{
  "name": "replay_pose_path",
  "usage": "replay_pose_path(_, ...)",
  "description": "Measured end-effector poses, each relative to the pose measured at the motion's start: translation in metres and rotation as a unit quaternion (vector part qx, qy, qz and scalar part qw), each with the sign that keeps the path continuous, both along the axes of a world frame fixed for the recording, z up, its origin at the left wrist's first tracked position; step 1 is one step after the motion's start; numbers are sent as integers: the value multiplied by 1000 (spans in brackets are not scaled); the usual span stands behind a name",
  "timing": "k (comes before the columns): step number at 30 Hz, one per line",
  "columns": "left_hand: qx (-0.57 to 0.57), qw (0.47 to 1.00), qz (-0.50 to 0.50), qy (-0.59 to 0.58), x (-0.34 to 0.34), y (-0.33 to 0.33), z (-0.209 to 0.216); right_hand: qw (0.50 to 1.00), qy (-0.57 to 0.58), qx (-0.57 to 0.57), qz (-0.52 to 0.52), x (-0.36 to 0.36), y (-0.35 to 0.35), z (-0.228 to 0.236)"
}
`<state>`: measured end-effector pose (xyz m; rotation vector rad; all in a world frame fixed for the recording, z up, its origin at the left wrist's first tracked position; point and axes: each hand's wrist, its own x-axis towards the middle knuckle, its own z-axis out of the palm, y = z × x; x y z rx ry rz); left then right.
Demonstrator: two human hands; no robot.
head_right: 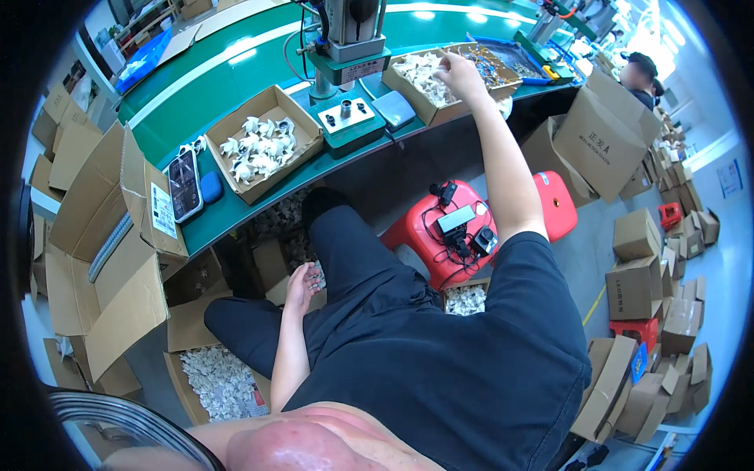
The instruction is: Manual assembly and packaging of small electronic components at a production workbench.
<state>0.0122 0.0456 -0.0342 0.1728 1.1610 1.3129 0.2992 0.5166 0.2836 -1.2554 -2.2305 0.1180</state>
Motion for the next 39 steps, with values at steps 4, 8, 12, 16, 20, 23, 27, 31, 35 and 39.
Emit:
replay_pose_path(4,-3,1000,4,2,0,-1,2,946,205,-218,121,-29,-31,6)
replay_pose_path(8,-5,1000,4,15,0,0,1,831,289,-412,237,-75,-77,-14)
replay_pose_path(12,-15,1000,4,14,1,-6,0,818,265,-443,253,-109,-86,-35)
replay_pose_path(16,8,1000,17,3,-3,-5,3,817,305,-429,235,-108,-65,-42)
replay_pose_path(20,15,999,24,-14,0,2,4,783,363,-448,234,-96,-57,-34)
replay_pose_path(23,2,1000,22,-5,-1,-1,2,759,352,-485,255,-113,-56,-45)
replay_pose_path(27,6,1000,17,-13,-2,0,2,793,246,-494,259,-124,-62,-34)
replay_pose_path(31,6,1000,17,-21,-5,4,1,831,161,-493,201,-129,-66,-13)
replay_pose_path(35,15,1000,1,-17,-4,11,0,855,99,-477,179,-129,-66,-2)
replay_pose_path(39,22,999,-12,-23,-3,17,1,882,61,-438,161,-131,-74,2)
